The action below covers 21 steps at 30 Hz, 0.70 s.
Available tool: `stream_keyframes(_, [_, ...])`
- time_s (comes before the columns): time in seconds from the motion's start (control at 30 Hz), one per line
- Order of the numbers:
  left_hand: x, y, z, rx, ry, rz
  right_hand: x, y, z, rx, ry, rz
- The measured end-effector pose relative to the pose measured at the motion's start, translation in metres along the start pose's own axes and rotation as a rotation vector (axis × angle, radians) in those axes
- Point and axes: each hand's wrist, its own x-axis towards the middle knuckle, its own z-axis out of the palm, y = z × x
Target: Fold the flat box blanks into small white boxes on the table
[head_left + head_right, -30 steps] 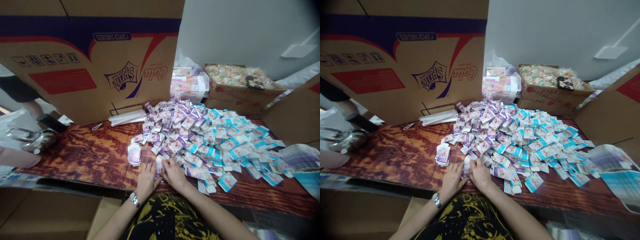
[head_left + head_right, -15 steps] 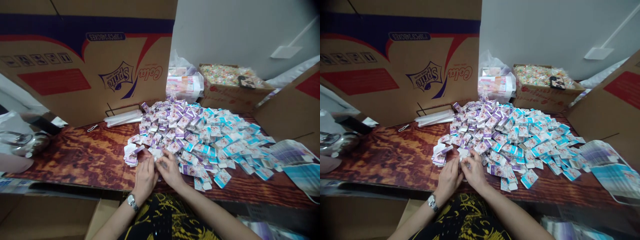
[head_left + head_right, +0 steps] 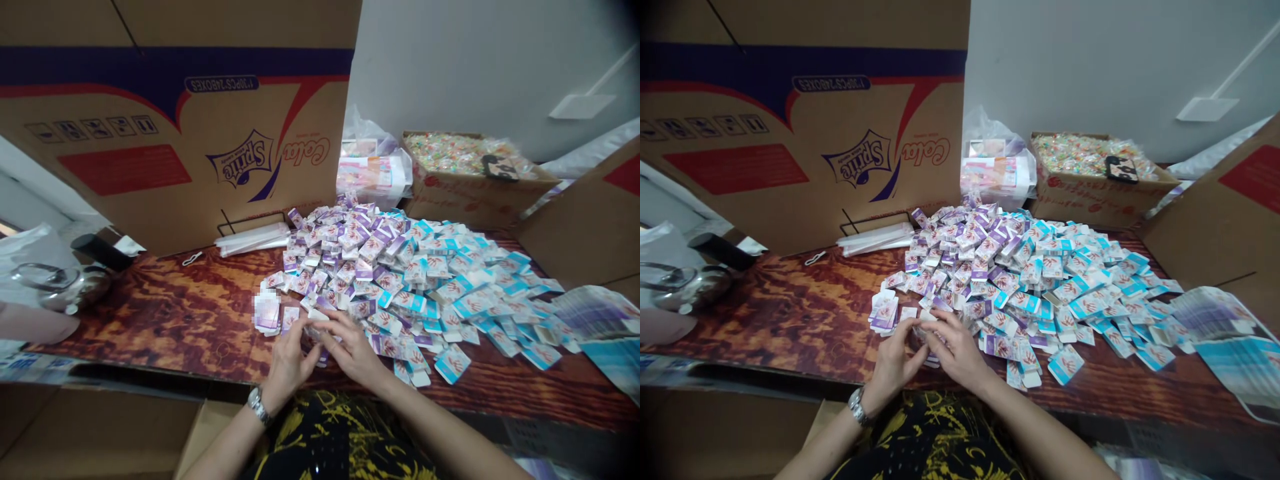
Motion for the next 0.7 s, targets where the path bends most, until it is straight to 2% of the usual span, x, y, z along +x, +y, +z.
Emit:
stream_keyframes(0.13, [0.001,-0.002,-0.001,0.068,-0.041,0.088,0.009,-0.006,0.0,0.326,0.086,0.305])
stream_keyframes(0.23, [-0.001,-0.003,0.0,0.125,-0.038,0.144,0.017,-0.008,0.0,0.418,0.035,0.374])
stream_keyframes(0.33, [-0.002,-0.002,0.002,0.154,0.019,0.116,0.02,-0.01,-0.002,0.223,0.033,0.297])
stream_keyframes(0.47, [-0.001,-0.001,0.003,0.178,0.017,0.09,0.017,-0.017,-0.002,-0.074,0.088,0.091])
stream_keyframes(0.57, [-0.001,-0.003,0.004,0.195,0.008,0.073,0.009,-0.02,0.004,-0.078,0.066,0.013])
stream_keyframes(0.7, [-0.003,-0.006,0.007,0.161,0.0,-0.011,0.002,-0.011,0.011,0.033,-0.016,0.035])
